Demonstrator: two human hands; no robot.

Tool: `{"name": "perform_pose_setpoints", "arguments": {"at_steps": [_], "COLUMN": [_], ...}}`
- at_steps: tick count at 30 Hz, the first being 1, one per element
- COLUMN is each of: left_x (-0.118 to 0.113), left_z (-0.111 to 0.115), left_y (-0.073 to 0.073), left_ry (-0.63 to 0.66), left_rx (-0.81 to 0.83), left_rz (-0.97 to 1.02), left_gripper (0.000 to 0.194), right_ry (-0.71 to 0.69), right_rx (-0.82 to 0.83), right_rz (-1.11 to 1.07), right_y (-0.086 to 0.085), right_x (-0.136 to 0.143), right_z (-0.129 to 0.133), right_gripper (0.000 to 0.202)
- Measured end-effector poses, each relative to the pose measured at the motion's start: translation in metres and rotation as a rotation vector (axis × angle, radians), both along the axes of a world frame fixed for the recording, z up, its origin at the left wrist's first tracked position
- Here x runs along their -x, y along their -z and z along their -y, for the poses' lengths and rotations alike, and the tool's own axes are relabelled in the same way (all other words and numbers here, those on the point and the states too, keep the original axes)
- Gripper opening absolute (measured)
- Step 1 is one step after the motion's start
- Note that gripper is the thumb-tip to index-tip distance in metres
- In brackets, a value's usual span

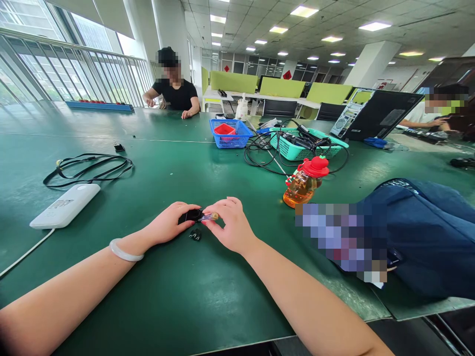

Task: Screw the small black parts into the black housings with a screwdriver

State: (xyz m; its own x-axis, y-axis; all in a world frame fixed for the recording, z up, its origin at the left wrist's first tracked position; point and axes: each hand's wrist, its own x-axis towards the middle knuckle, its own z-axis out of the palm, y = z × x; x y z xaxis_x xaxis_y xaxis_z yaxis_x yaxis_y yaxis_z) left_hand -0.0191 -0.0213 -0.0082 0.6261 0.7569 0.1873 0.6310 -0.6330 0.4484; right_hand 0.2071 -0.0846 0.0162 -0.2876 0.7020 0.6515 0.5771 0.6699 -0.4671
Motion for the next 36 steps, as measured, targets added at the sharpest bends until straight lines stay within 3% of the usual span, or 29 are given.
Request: {"name": "perform_pose_setpoints", "arguments": {"at_steps": [9, 16, 25, 36], "left_x": [-0.0002, -0.0003, 0.0000, 0.0001], "left_z": [0.0001, 0.0004, -0.0003, -0.0004], "left_y": [0.0000, -0.0010, 0.0007, 0.0016], "left_ry": [0.001, 0.006, -0.003, 0.001], "left_rx": [0.000, 0.002, 0.011, 0.003], "left_rz": [-0.001, -0.002, 0.004, -0.009], "left_gripper": [0.043, 0.044, 0.044, 0.044], "right_ry": [0.054, 0.059, 0.058, 0.019], "right_rx": [0.055, -0.001, -0.050, -0.056], "right_rz": [0.086, 0.035, -0.047, 0.055], "right_y": [0.0033, 0.0022, 0.0007, 0.0020], "right_x": [-0.0005, -0.0002, -0.0019, -0.0047], "right_z": [0.0001, 0.0008, 0.0014, 0.0010], "right_gripper": [0.013, 0.006, 0.025, 0.038]}}
